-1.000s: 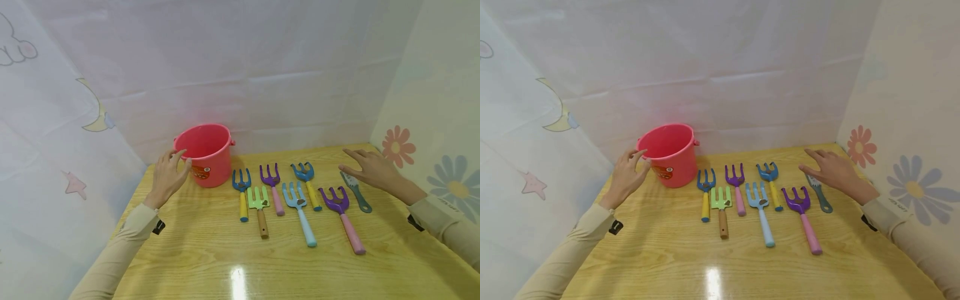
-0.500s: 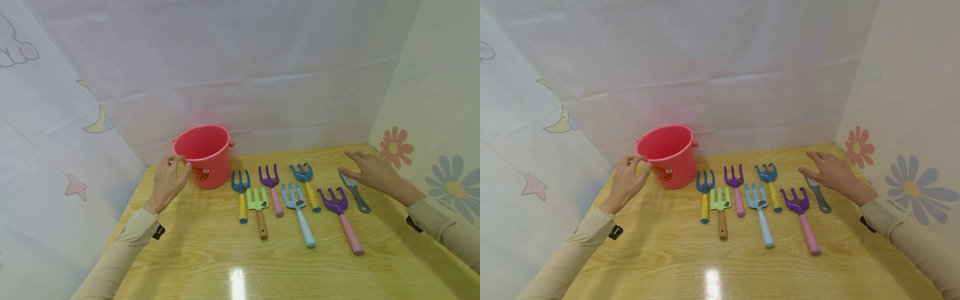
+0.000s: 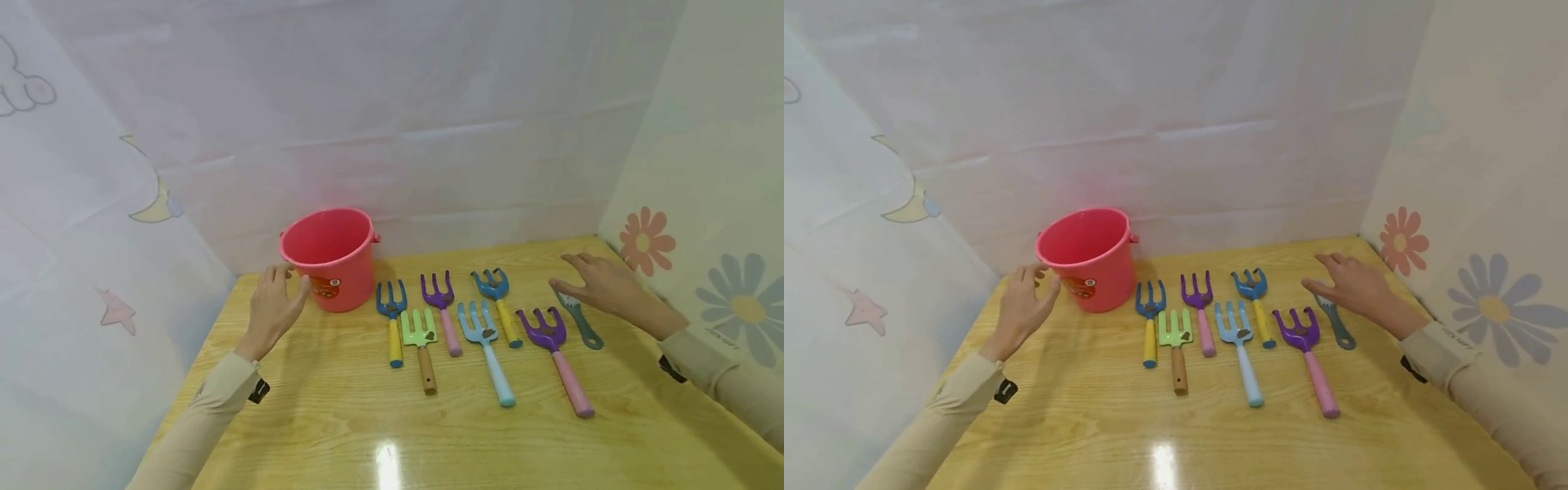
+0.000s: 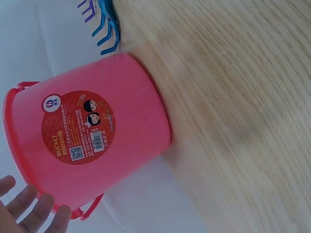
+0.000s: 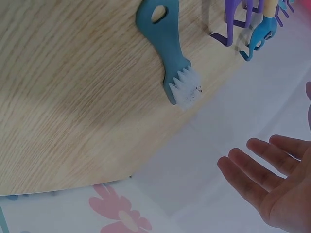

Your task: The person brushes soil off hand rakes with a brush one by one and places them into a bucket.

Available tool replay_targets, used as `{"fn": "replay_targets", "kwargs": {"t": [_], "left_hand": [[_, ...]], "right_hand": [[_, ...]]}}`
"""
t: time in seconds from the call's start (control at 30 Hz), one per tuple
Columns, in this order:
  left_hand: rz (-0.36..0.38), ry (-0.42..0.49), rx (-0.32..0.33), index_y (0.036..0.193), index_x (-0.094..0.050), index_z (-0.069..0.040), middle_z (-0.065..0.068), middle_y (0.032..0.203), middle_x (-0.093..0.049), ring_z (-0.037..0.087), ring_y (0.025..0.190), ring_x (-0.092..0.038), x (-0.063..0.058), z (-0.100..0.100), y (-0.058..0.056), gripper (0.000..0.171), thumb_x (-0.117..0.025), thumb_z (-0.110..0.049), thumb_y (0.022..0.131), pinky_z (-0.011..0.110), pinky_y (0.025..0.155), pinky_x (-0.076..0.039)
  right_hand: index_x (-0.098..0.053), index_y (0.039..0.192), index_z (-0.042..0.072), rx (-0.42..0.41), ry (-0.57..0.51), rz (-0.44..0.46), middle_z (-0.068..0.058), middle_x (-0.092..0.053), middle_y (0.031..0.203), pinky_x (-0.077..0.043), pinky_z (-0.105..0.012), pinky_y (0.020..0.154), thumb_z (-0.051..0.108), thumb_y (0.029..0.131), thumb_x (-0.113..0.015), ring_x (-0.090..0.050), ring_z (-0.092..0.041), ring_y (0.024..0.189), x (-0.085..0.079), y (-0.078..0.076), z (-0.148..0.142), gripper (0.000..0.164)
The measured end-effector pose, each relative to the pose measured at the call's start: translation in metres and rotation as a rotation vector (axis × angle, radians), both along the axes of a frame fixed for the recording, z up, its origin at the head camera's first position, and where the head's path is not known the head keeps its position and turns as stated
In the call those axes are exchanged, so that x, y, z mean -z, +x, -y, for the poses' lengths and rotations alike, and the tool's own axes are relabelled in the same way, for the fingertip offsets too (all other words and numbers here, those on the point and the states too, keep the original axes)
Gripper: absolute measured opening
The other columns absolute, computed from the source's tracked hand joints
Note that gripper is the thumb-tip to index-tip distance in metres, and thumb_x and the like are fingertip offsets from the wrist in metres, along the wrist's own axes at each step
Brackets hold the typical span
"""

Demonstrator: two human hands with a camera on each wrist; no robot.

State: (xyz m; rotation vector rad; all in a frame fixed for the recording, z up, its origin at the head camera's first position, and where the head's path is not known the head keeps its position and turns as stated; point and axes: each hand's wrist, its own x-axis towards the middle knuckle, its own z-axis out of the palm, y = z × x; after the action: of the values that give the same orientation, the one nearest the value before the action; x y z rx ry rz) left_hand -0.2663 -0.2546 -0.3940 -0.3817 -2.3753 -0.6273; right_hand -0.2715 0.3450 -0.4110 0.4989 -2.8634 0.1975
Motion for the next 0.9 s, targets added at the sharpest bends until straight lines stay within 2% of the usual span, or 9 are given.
{"fn": "replay_targets", "kwargs": {"t": [0.4, 0.8, 0.9], "left_hand": [[0.051, -0.010, 0.012, 0.117, -0.061, -0.003, 0.016, 0.103, -0.059, 0.033, 0.091, -0.056, 0.013, 0.000, 0.002, 0.039, -0.055, -0.036, 0.098, 0.053, 0.072, -0.045], [0.056, -0.058, 0.039, 0.105, -0.065, -0.005, 0.014, 0.097, -0.062, 0.030, 0.086, -0.060, 0.023, -0.007, 0.003, 0.031, -0.056, -0.033, 0.098, 0.050, 0.064, -0.050], [0.082, -0.058, 0.040, 0.103, -0.065, -0.006, 0.014, 0.096, -0.063, 0.030, 0.083, -0.061, 0.025, -0.008, 0.003, 0.030, -0.055, -0.034, 0.098, 0.049, 0.064, -0.050]], "right_hand": [[-0.044, 0.141, -0.009, 0.022, -0.025, 0.039, -0.039, -0.050, 0.129, -0.049, -0.040, 0.049, 0.053, 0.096, -0.057, -0.060, -0.052, 0.098, 0.008, 0.001, -0.002, 0.078], [-0.041, 0.141, -0.012, 0.024, -0.046, 0.074, -0.041, -0.048, 0.129, -0.054, -0.053, 0.062, 0.052, 0.096, -0.056, -0.059, -0.053, 0.098, 0.015, 0.001, -0.001, 0.079], [-0.042, 0.140, -0.013, 0.035, -0.043, 0.089, -0.041, -0.048, 0.129, -0.054, -0.054, 0.065, 0.052, 0.097, -0.055, -0.059, -0.054, 0.100, 0.016, 0.001, -0.001, 0.080]]}}
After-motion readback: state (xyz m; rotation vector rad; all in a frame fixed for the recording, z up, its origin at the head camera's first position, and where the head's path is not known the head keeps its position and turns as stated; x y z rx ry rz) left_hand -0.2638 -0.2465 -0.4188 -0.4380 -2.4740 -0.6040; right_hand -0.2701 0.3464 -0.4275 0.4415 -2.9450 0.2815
